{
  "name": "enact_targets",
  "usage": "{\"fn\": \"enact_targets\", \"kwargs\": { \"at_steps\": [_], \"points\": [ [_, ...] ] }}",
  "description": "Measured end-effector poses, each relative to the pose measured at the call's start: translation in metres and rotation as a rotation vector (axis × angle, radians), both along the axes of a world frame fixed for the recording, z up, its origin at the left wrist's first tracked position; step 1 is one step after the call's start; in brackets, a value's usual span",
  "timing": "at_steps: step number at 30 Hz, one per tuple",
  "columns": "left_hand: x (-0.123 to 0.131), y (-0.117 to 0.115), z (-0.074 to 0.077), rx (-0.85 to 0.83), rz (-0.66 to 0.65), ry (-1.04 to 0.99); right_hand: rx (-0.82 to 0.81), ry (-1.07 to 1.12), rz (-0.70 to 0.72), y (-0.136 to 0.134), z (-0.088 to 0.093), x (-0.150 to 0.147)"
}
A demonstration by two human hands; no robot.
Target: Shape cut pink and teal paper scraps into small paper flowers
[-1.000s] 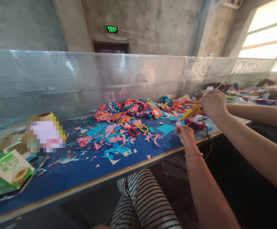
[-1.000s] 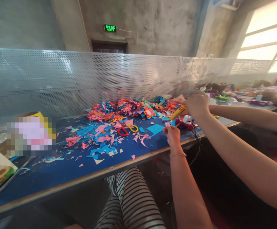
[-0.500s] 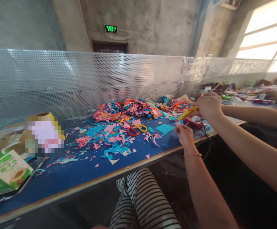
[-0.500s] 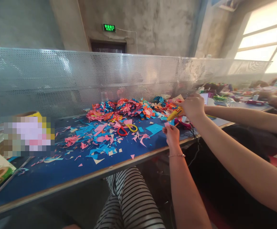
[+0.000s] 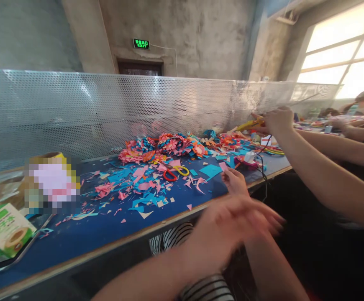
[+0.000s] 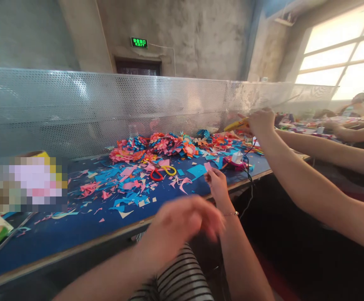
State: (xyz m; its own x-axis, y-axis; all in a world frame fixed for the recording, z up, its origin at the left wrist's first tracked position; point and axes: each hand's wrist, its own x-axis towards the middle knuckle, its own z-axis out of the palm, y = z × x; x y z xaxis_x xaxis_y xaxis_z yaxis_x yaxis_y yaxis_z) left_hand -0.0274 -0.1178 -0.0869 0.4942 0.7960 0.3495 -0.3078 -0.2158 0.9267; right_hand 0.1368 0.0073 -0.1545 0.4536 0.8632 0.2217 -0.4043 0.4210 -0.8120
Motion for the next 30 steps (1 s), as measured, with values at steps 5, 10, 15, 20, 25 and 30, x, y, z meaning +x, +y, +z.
{"fn": "enact_targets", "kwargs": {
  "at_steps": [5,10,15,20,25,30],
  "points": [
    [0.012,0.075,0.007,-0.199,0.472,-0.017,0.079,0.077,0.113,-0.025,0.013,-0.032],
    [0.029,0.100,-0.005,-0.410,0.279,-0.157,0.163,0.091,0.143,-0.042,0.020,-0.056],
    [0.029,0.094,-0.011,-0.446,0.261,-0.250,0.181,0.022,0.134,-0.047,0.019,-0.062],
    [0.022,0.096,-0.012,-0.445,0.277,-0.238,0.185,-0.157,0.122,-0.048,0.014,-0.058],
    [0.007,0.097,-0.008,-0.510,0.376,-0.192,0.249,-0.494,0.042,-0.047,0.014,-0.047],
    [-0.006,0.098,-0.009,-0.530,0.351,-0.169,0.250,-0.656,-0.077,-0.041,0.016,-0.050]
  ]
}}
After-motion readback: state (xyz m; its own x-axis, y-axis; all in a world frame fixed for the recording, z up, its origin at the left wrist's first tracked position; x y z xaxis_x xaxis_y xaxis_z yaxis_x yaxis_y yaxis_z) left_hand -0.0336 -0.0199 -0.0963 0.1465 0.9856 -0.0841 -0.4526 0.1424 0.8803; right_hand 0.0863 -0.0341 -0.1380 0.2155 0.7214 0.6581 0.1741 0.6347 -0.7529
